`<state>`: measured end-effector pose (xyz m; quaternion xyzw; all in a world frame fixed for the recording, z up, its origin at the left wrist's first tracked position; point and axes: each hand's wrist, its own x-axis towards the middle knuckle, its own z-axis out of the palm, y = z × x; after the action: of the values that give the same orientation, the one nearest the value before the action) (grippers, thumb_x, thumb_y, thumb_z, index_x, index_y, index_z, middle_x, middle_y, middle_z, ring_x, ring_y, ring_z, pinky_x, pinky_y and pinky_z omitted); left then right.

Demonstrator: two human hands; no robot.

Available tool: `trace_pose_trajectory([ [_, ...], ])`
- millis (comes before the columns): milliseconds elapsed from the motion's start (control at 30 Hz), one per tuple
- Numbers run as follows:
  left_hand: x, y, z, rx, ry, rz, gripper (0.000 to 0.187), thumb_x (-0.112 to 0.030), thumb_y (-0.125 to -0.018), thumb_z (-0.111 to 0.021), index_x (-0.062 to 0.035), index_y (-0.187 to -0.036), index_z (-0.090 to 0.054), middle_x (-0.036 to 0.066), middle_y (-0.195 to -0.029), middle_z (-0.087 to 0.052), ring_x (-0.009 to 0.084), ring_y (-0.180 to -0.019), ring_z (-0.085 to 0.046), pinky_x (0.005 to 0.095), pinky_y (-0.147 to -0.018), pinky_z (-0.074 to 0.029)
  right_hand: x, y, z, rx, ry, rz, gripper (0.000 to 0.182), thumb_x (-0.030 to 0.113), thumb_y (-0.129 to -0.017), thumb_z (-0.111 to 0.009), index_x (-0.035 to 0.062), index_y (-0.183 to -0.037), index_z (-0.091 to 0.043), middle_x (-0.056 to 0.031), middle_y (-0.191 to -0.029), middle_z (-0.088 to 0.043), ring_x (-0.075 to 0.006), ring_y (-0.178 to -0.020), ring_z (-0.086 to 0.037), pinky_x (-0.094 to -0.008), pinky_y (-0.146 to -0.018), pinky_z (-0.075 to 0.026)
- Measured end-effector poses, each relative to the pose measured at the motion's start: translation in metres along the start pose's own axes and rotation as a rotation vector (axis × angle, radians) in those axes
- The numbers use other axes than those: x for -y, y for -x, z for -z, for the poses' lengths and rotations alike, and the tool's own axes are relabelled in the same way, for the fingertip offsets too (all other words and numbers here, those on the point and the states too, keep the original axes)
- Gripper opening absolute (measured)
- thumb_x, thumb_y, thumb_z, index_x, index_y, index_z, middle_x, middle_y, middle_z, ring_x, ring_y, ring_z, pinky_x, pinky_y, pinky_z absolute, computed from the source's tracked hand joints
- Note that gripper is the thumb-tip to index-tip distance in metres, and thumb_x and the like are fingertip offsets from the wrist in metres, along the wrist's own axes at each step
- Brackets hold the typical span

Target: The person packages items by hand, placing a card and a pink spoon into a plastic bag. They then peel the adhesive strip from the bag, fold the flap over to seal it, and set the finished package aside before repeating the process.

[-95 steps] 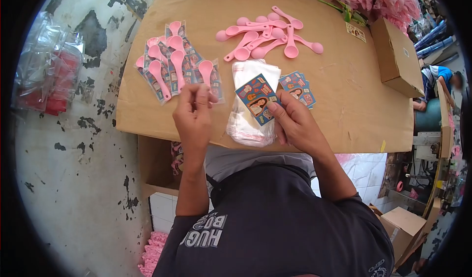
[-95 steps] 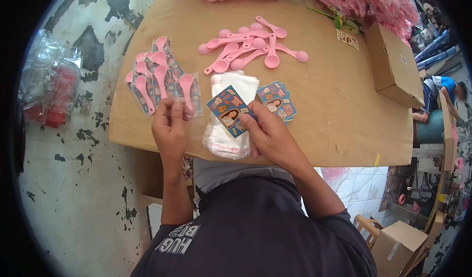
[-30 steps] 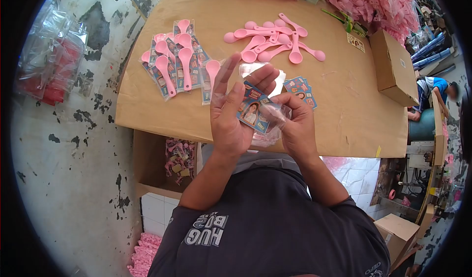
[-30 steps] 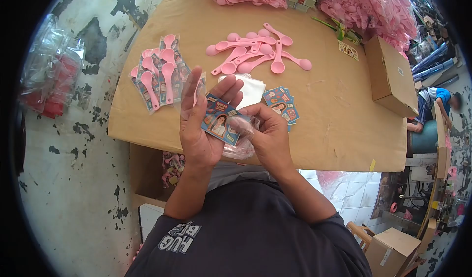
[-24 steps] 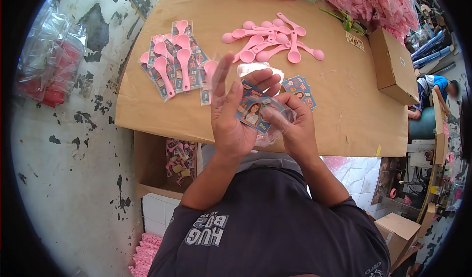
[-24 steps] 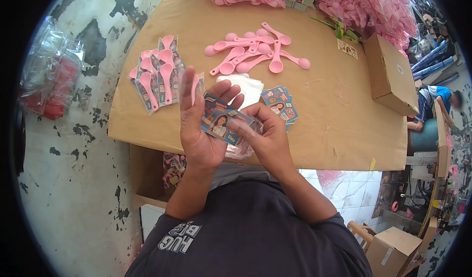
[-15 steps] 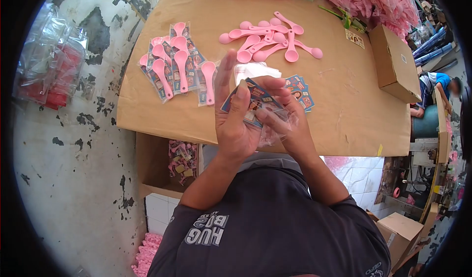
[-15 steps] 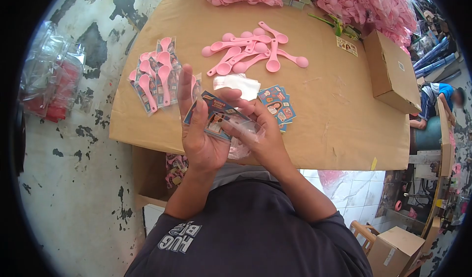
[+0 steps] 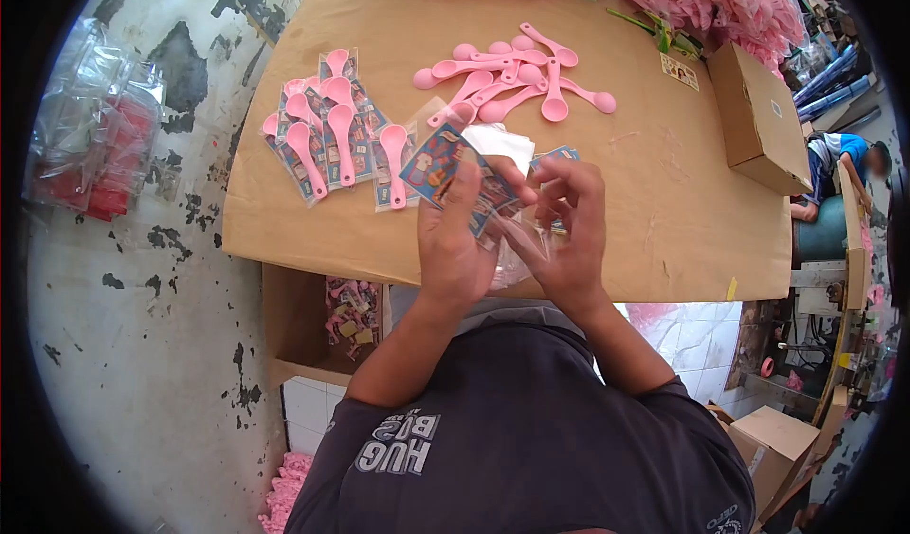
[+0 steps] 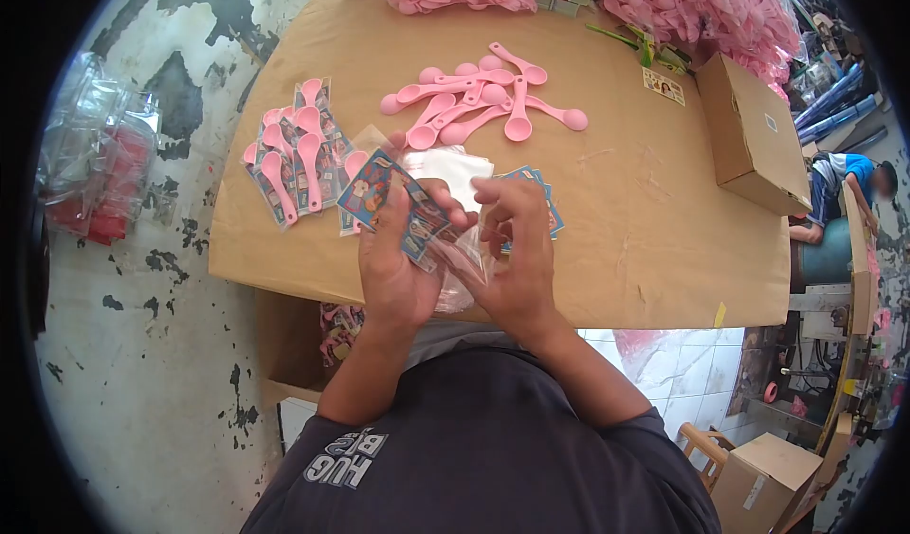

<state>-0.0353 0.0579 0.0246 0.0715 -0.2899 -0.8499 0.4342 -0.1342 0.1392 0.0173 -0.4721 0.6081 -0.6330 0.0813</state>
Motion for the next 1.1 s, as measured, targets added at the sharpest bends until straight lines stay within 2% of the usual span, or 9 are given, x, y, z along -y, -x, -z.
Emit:
trace_pose_trajectory([
  [100,-0.009,-0.007,0.02,-0.107,0.073,0.012,0.048,-0.025,-0.108,-0.051,-0.0134,-0.152,-0.036,0.009,-0.099,-0.064,0.0168,-0.087,-0.066,0.039,-0.089,-0.056,-0.009,-0.001,0.02,0.214,0.166,0.396,0.033,0.001,-0.075,-0.083,0.0048,-0.104,-0.068,-0.0081,-0.1,-0.058,-0.0183,-0.083,-0.058,-0.0292,-0.064,-0.048],
  [167,-0.02,-0.012,0.039,-0.169,0.139,0.014,0.045,-0.026,-0.108,-0.054,-0.013,-0.149,-0.041,0.006,-0.1,-0.064,0.0146,-0.087,-0.065,0.0376,-0.09,-0.055,0.001,-0.008,0.026,0.236,0.216,0.398,0.02,-0.001,-0.074,-0.081,0.0058,-0.09,-0.071,-0.0079,-0.093,-0.062,-0.0196,-0.079,-0.061,-0.0312,-0.063,-0.049],
  [333,-0.048,-0.013,0.054,-0.224,0.055,-0.151,0.041,-0.03,-0.105,-0.059,-0.0138,-0.141,-0.049,0.004,-0.1,-0.065,0.0141,-0.084,-0.064,0.0389,-0.086,-0.056,-0.016,-0.07,0.062,0.314,0.456,0.101,0.019,0.008,-0.086,-0.072,0.0043,-0.104,-0.069,-0.0073,-0.092,-0.07,-0.0253,-0.078,-0.065,-0.0378,-0.069,-0.053],
  [433,-0.046,-0.006,0.045,-0.238,0.051,-0.099,0.043,-0.033,-0.105,-0.06,-0.0138,-0.142,-0.049,0.005,-0.102,-0.065,0.0148,-0.087,-0.064,0.0395,-0.087,-0.056,-0.069,-0.122,0.071,0.306,0.663,0.211,0.017,0.009,-0.09,-0.07,0.0054,-0.107,-0.07,-0.0083,-0.097,-0.072,-0.0199,-0.082,-0.065,-0.0322,-0.064,-0.051],
  [500,-0.042,0.001,0.04,-0.215,0.038,-0.081,0.044,-0.034,-0.105,-0.059,-0.0126,-0.142,-0.048,0.005,-0.103,-0.064,0.0151,-0.088,-0.064,0.0399,-0.087,-0.056,-0.104,-0.142,0.07,0.379,0.836,0.273,0.027,0.015,-0.089,-0.069,0.0097,-0.116,-0.067,-0.0092,-0.102,-0.071,-0.0297,-0.096,-0.065,-0.0432,-0.084,-0.053],
  [600,-0.038,0.011,0.045,-0.19,0.029,-0.047,0.046,-0.036,-0.105,-0.059,-0.0104,-0.142,-0.048,0.005,-0.104,-0.064,0.0161,-0.091,-0.064,0.0409,-0.088,-0.056,-0.117,-0.155,0.057,0.469,0.951,0.251,0.031,0.014,-0.092,-0.066,0.0103,-0.123,-0.063,-0.0105,-0.111,-0.069,-0.0318,-0.102,-0.064,-0.044,-0.086,-0.053],
  [800,-0.039,0.025,0.059,-0.262,0.011,-0.078,0.045,-0.037,-0.105,-0.059,-0.0083,-0.138,-0.048,0.005,-0.097,-0.06,0.0174,-0.088,-0.06,0.0388,-0.089,-0.052,-0.117,-0.164,0.081,0.394,1.046,0.276,0.03,0.01,-0.093,-0.064,0.0118,-0.123,-0.063,-0.0108,-0.11,-0.068,-0.0296,-0.096,-0.067,-0.0406,-0.082,-0.054],
  [933,-0.036,0.021,0.068,-0.26,0.048,-0.142,0.044,-0.038,-0.105,-0.058,-0.0091,-0.137,-0.048,0.003,-0.097,-0.057,0.0152,-0.087,-0.057,0.0374,-0.092,-0.05,-0.077,-0.158,0.101,0.232,0.701,0.045,0.027,0.009,-0.097,-0.062,0.0065,-0.124,-0.064,-0.0091,-0.1,-0.069,-0.0204,-0.077,-0.071,-0.0333,-0.072,-0.056],
  [1100,-0.033,0.006,0.061,-0.304,0.098,-0.299,0.046,-0.041,-0.105,-0.057,-0.0089,-0.136,-0.046,0.006,-0.098,-0.058,0.017,-0.09,-0.057,0.0391,-0.094,-0.049,-0.031,-0.109,0.099,0.004,0.109,-0.129,0.024,0.011,-0.098,-0.066,-0.0026,-0.119,-0.064,-0.0052,-0.1,-0.067,-0.0142,-0.082,-0.069,-0.0299,-0.075,-0.057],
])
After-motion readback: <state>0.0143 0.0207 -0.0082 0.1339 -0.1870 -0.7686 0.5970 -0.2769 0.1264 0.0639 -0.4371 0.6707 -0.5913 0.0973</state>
